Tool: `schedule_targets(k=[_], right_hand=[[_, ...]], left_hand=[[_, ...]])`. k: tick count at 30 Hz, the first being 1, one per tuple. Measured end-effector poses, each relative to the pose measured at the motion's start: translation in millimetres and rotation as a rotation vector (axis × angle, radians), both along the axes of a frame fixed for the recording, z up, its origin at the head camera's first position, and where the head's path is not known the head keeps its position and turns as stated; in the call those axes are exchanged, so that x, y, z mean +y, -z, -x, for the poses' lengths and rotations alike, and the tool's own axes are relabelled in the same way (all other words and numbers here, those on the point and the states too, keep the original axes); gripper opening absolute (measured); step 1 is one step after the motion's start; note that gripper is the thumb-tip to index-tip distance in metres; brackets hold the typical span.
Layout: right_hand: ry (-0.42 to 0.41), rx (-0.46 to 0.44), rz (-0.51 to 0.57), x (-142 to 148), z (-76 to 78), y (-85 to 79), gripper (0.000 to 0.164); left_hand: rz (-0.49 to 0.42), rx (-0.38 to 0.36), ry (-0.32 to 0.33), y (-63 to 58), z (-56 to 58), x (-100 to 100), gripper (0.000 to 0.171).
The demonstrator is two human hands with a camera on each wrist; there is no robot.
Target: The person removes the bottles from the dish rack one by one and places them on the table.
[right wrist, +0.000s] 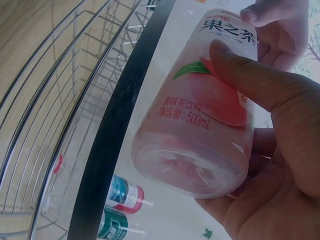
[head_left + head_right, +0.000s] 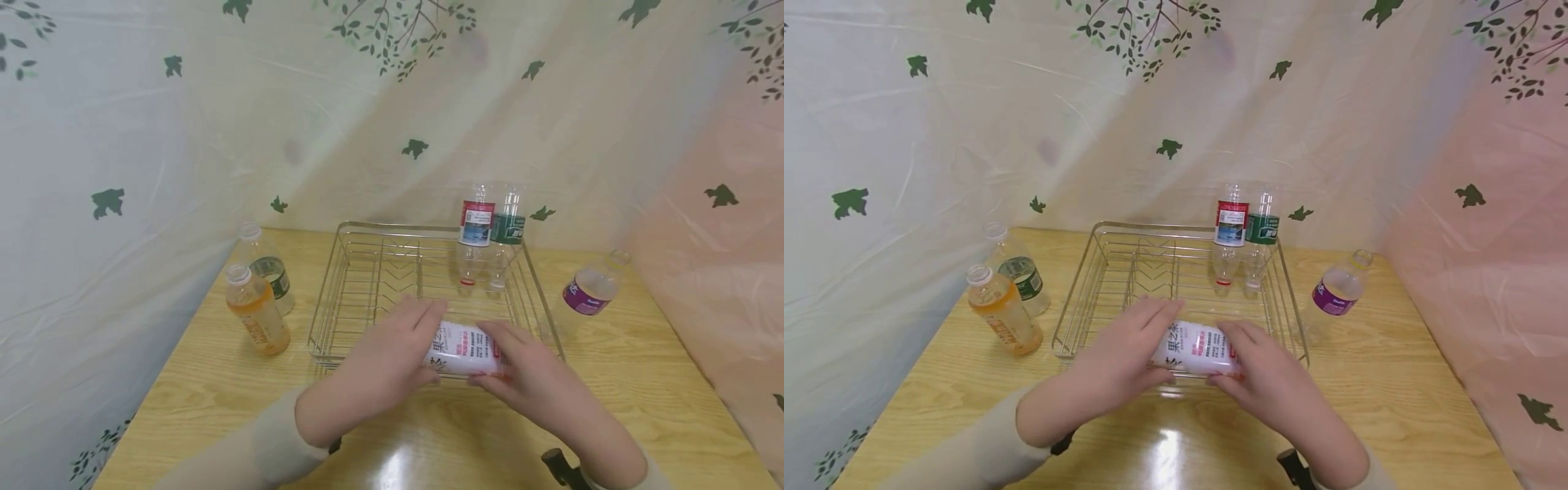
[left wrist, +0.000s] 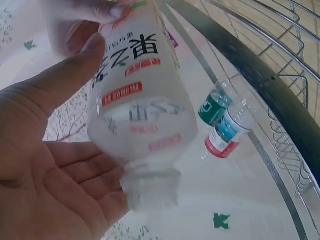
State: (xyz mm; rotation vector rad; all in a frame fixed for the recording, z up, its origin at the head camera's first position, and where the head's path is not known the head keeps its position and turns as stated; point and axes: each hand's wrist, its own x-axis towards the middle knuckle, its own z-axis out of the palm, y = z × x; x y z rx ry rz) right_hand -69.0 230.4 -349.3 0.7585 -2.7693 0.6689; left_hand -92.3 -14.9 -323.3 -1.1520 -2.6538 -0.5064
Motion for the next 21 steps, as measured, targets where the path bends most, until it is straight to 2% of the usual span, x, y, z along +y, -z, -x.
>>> schedule_targets(k=[7, 13, 18, 21], right_hand=[[0.022, 0.019, 0.044, 11, -1.5, 2.3, 0.074], [0.041, 0.028, 0.067, 21, -2.4, 5.1, 0.074], [0.063, 0.043, 0.083, 31, -3.9, 6.9, 0.073], [0.090, 0.060, 0.086, 37, -4.9, 7.7, 0.072]], left_hand=[[-0.134, -0.014, -0.038, 3.3, 2.9, -16, 0.117], [-0.258, -0.125, -0.081, 7.9, 5.2, -30, 0.124], [-0.296, -0.244, -0.145, 13.9, 6.1, -43, 0.120], [-0.303, -0.278, -0.185, 19.0, 6.5, -51, 0.122]])
